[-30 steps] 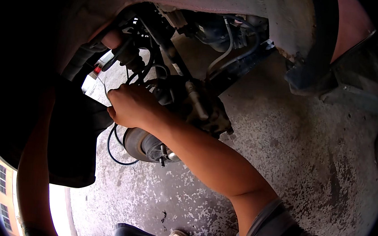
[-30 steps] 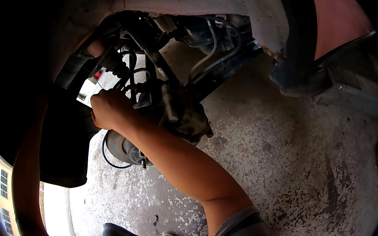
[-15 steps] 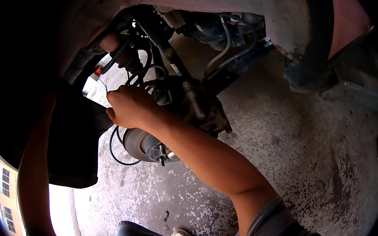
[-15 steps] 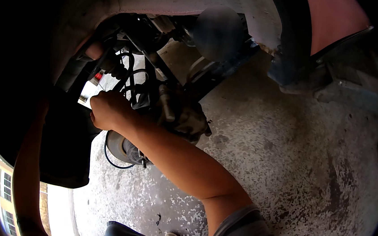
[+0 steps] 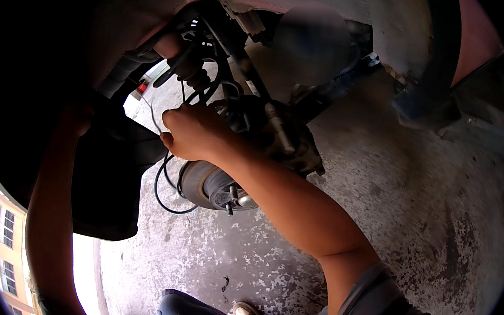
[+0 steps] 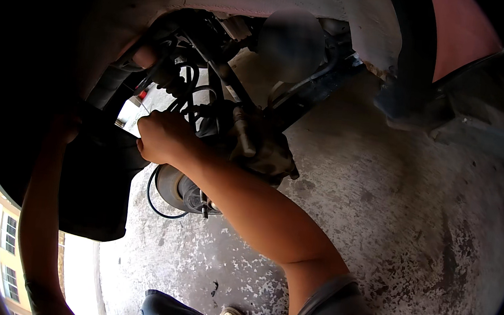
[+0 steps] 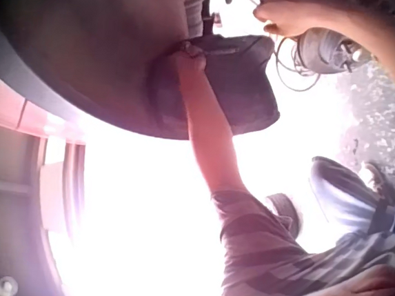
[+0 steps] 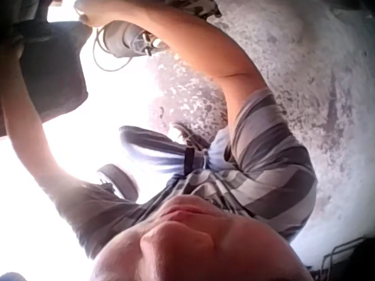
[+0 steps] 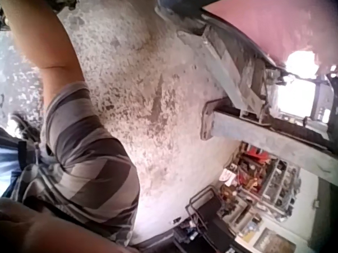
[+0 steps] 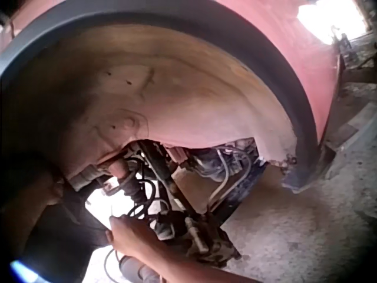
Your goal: The person picks through tools in a bucket, carries a plastic cover, removes a tire, and uses a socket wrench to work on components inside the wheel well of a car.
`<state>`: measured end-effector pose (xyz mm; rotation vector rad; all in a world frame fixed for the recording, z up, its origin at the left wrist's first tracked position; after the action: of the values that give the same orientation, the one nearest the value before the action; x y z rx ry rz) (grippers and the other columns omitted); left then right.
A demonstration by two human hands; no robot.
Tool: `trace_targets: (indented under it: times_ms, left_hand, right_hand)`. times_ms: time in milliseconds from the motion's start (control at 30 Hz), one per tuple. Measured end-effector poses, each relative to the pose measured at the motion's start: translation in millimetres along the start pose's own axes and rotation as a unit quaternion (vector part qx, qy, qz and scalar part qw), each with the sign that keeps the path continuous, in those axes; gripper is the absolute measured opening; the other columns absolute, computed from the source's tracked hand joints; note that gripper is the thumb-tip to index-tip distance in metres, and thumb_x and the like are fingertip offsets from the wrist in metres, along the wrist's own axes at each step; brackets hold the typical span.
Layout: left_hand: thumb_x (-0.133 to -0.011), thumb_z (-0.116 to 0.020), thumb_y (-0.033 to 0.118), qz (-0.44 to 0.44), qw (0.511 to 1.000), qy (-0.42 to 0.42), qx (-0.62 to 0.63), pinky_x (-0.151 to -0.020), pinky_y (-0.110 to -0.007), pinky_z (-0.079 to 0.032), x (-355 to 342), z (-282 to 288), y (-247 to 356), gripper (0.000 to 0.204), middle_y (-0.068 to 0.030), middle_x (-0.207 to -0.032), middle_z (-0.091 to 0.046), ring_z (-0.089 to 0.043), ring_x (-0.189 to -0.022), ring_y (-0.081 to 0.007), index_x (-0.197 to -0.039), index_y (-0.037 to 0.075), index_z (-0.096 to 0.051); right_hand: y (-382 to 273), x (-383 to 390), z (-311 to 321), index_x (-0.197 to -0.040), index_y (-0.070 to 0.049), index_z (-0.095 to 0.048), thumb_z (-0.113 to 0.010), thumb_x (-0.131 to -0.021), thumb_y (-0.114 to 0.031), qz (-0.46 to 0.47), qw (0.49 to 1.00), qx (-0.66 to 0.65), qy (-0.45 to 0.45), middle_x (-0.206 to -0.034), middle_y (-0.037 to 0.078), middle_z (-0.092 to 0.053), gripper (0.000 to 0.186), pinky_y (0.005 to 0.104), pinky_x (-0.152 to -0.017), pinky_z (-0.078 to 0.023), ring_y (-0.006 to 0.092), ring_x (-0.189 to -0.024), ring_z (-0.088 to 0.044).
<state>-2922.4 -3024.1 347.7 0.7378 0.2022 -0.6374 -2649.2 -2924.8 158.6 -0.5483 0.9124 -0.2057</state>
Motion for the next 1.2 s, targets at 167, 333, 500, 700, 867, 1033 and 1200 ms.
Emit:
trace_targets:
  times_ms: [167, 333, 500, 700, 867, 1033, 1200]
  left_hand:
    - [-0.099, -0.041, 0.02, 0.033, 0.997, -0.021, 0.065, -0.053, -0.031, -0.048, 16, 4, 4, 0.022, -0.0069, -0.075, -0.054, -0.044, -0.049, -0.013, -0.1, 0.005, -0.057]
    - [-0.099, -0.042, 0.021, 0.028, 0.996, -0.023, 0.088, -0.051, -0.029, -0.045, 14, 13, 2, 0.022, -0.0083, -0.081, -0.055, -0.046, -0.052, -0.013, -0.108, 0.005, -0.055]
    - [-0.099, -0.043, 0.022, 0.036, 0.991, -0.039, 0.123, -0.049, -0.026, -0.042, 6, 2, -13, 0.025, -0.0097, -0.087, -0.057, -0.047, -0.055, -0.013, -0.115, 0.005, -0.053]
    - [-0.099, -0.043, 0.021, 0.025, 0.967, -0.07, 0.242, -0.047, -0.024, -0.038, 7, 6, -7, 0.027, -0.0086, -0.086, -0.056, -0.045, -0.056, -0.0114, -0.119, 0.004, -0.052]
    - [-0.099, -0.042, 0.018, 0.017, 0.978, -0.064, 0.199, -0.046, -0.023, -0.035, 32, -4, 17, 0.022, -0.0052, -0.077, -0.052, -0.041, -0.053, -0.01, -0.111, 0.005, -0.054]
    - [-0.099, -0.042, 0.015, -0.166, 0.933, 0.159, -0.278, -0.051, -0.025, -0.041, -10, 18, -11, 0.018, -0.005, -0.072, -0.053, -0.049, -0.058, -0.0139, -0.101, 0.006, -0.058]
    - [-0.099, -0.043, 0.017, 0.046, 0.989, 0.05, 0.132, -0.059, -0.027, -0.046, 13, -10, 10, 0.02, -0.0076, -0.076, -0.058, -0.055, -0.066, -0.0162, -0.107, 0.006, -0.058]
  right_hand:
    - [-2, -4, -7, -0.085, 0.0, -0.065, -0.065, -0.081, -0.026, -0.003, 1.0, -0.014, -0.006, -0.084, 0.018, -0.067, 0.026, 0.0436, -0.068, -0.055, 0.0336, -0.078, -0.068]
    - [-9, -2, -1, -0.084, -0.001, -0.063, -0.064, -0.084, -0.022, 0.001, 1.0, 0.002, 0.0, -0.079, 0.017, -0.067, 0.021, 0.044, -0.069, -0.053, 0.0336, -0.077, -0.067]
    - [-4, 1, -8, -0.084, -0.001, -0.063, -0.064, -0.083, -0.023, 0.007, 0.998, 0.058, -0.011, -0.078, 0.016, -0.067, 0.022, 0.0437, -0.069, -0.054, 0.0332, -0.076, -0.067]
    - [-5, 1, -4, -0.084, -0.001, -0.063, -0.063, -0.084, -0.023, 0.009, 0.999, 0.05, 0.0, -0.079, 0.017, -0.067, 0.022, 0.0439, -0.07, -0.054, 0.0334, -0.077, -0.067]
    - [-6, 0, -2, -0.086, -0.001, -0.063, -0.062, -0.085, -0.022, -0.008, 0.998, 0.053, -0.03, -0.081, 0.017, -0.068, 0.022, 0.0445, -0.071, -0.054, 0.0338, -0.079, -0.068]
    - [-14, -1, -1, -0.088, 0.0, -0.063, -0.062, -0.085, -0.023, -0.013, 0.998, 0.044, -0.039, -0.08, 0.019, -0.067, 0.023, 0.0446, -0.07, -0.054, 0.0348, -0.079, -0.068]
    - [-6, 1, 0, -0.089, -0.001, -0.064, -0.062, -0.086, -0.025, -0.017, 0.998, 0.053, -0.04, -0.08, 0.019, -0.067, 0.024, 0.0455, -0.072, -0.053, 0.0349, -0.08, -0.067]
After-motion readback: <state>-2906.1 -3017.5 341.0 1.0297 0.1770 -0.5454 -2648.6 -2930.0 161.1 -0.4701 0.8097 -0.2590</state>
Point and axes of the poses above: each hand's wrist, its own x-axis away from the middle knuckle, its own z-axis out of the back of the hand, y = z × x, the point moved 3 cm from there along -x, towards the middle knuckle
